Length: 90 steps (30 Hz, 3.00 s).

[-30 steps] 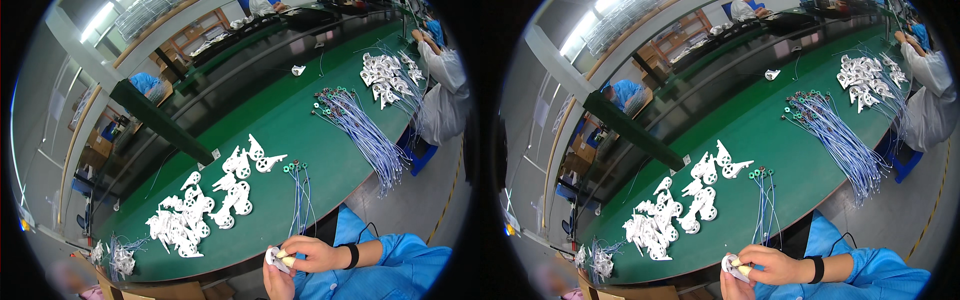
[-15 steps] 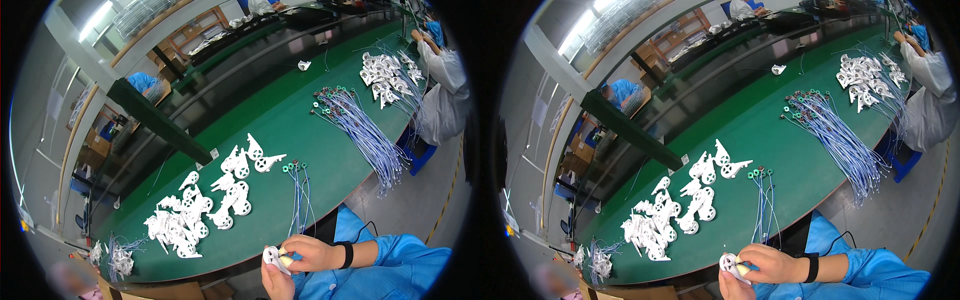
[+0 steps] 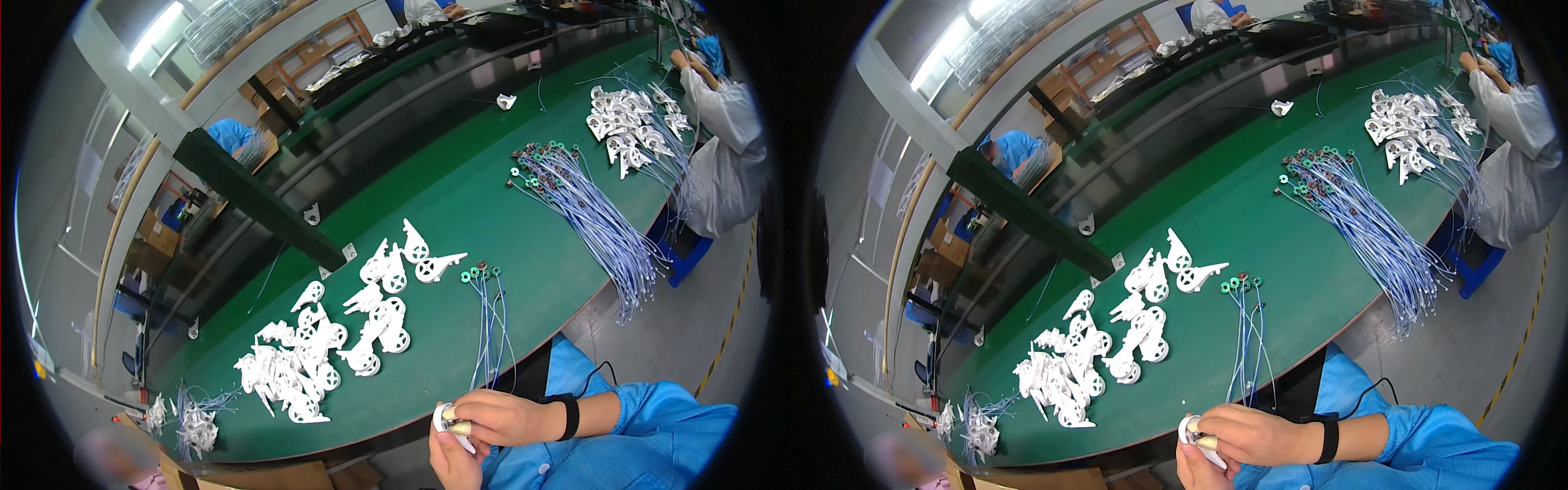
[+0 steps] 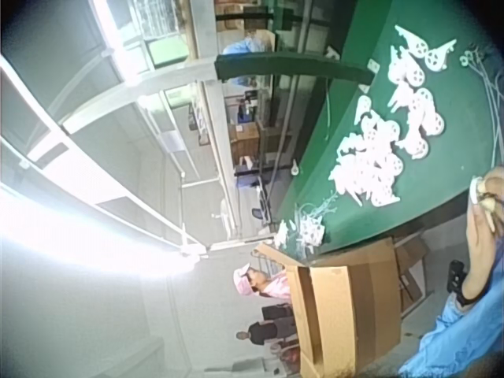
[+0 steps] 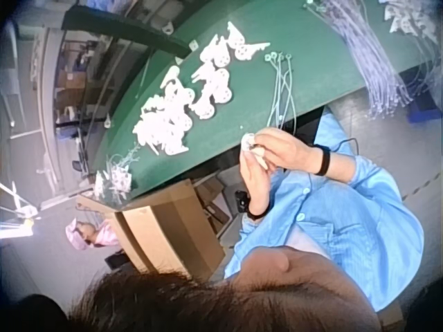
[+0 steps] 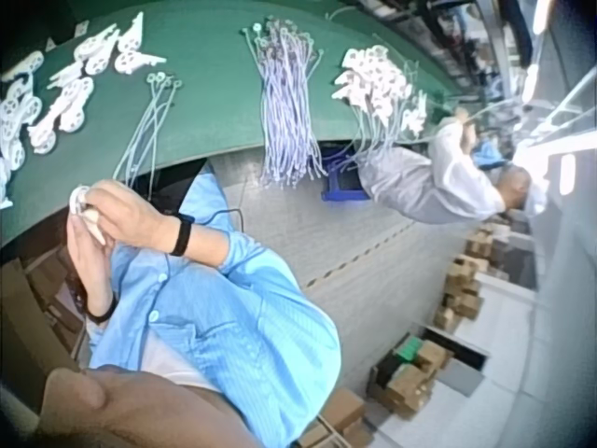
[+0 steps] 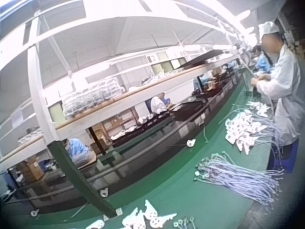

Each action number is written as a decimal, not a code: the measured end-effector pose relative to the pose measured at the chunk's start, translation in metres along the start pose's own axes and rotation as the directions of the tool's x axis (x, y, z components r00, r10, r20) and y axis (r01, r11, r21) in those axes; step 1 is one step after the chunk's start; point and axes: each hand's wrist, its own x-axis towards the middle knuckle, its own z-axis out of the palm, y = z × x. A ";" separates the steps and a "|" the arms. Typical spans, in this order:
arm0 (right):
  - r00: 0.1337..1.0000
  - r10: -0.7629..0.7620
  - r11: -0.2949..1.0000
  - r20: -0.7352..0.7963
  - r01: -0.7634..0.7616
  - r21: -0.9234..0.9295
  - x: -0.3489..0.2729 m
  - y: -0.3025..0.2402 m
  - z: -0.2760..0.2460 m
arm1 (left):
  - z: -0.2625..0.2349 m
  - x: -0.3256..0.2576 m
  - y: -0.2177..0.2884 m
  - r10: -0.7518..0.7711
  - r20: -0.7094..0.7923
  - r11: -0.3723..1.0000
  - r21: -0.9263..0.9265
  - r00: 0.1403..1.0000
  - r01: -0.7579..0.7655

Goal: The person is assembling small white plastic circular components with wires in a factory production line setting.

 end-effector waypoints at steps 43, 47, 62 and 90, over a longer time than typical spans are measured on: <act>0.980 -0.190 0.971 -0.051 0.180 -0.158 -0.004 0.004 0.010 | -0.011 -0.001 -0.019 0.310 0.034 0.872 0.388 0.950 -0.298; 0.984 -0.179 0.973 -0.008 0.176 -0.150 0.001 0.005 0.005 | -0.020 -0.001 -0.011 0.181 0.060 0.889 0.418 0.982 -0.190; 0.987 -0.039 0.978 0.155 0.070 -0.198 0.024 -0.016 -0.006 | -0.021 0.012 0.029 -0.248 0.055 0.950 -0.180 0.967 0.254; 0.970 -0.206 0.972 0.127 0.219 -0.091 0.057 -0.037 0.015 | -0.037 0.006 0.046 0.530 0.062 0.643 0.621 0.846 -0.448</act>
